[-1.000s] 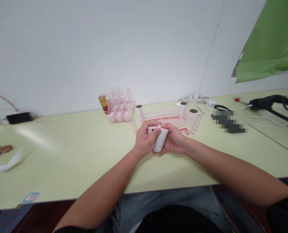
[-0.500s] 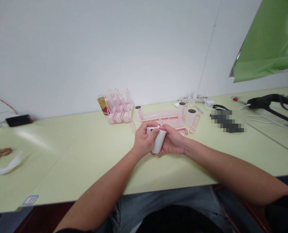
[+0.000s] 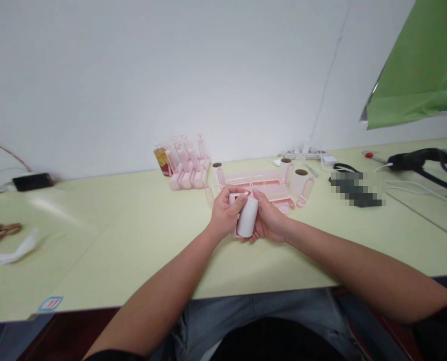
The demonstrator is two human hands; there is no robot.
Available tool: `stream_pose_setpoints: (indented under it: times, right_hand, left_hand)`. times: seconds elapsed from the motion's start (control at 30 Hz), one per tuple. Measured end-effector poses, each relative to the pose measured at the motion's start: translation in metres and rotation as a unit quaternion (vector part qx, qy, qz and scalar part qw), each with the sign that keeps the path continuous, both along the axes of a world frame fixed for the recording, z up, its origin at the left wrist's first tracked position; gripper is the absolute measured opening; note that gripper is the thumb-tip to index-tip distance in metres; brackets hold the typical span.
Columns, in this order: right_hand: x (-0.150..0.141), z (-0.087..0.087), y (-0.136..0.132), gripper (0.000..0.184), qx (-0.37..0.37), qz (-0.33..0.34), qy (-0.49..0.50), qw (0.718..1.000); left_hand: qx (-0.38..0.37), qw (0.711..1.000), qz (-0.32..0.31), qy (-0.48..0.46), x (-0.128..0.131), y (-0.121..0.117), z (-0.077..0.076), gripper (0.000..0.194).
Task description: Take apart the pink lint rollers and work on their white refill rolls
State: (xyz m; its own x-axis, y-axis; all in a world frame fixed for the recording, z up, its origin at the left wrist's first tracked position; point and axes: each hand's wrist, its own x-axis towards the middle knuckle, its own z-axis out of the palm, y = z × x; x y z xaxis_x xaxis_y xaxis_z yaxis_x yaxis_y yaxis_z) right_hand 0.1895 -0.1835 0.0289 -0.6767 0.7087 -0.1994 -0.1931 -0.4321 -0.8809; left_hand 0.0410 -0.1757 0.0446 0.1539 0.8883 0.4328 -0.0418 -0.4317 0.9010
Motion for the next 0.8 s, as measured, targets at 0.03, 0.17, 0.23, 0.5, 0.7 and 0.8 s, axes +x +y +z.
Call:
stream_pose_setpoints:
  times: [0.03, 0.17, 0.23, 0.5, 0.7, 0.8]
  right_hand:
    - [-0.0009, -0.0021, 0.0000, 0.084, 0.005, -0.007, 0.000, 1.000]
    - [-0.0041, -0.0085, 0.0006, 0.088, 0.009, -0.025, -0.002, 1.000]
    - [-0.0040, -0.0082, 0.0011, 0.086, 0.006, -0.024, -0.003, 1.000]
    - [0.0000, 0.0002, 0.0003, 0.080, -0.010, -0.003, -0.024, 1.000]
    - [-0.0030, -0.0065, -0.0012, 0.083, -0.005, -0.005, -0.030, 1.000]
    - [-0.0036, -0.0083, -0.0003, 0.083, -0.010, -0.007, -0.033, 0.999]
  left_hand:
    - [-0.007, 1.000, -0.002, -0.002, -0.0002, 0.0004, -0.0006, 0.037]
    - [-0.036, 0.999, -0.013, -0.022, -0.0015, 0.0030, -0.0031, 0.039]
    - [-0.054, 0.998, -0.030, -0.032, -0.0024, 0.0047, -0.0043, 0.039]
    - [-0.059, 0.994, -0.081, -0.050, -0.0015, 0.0040, -0.0044, 0.036]
    - [-0.038, 0.997, -0.055, -0.039, 0.0017, -0.0001, -0.0044, 0.036]
    - [-0.043, 0.996, -0.059, -0.051, 0.0014, 0.0013, -0.0063, 0.033]
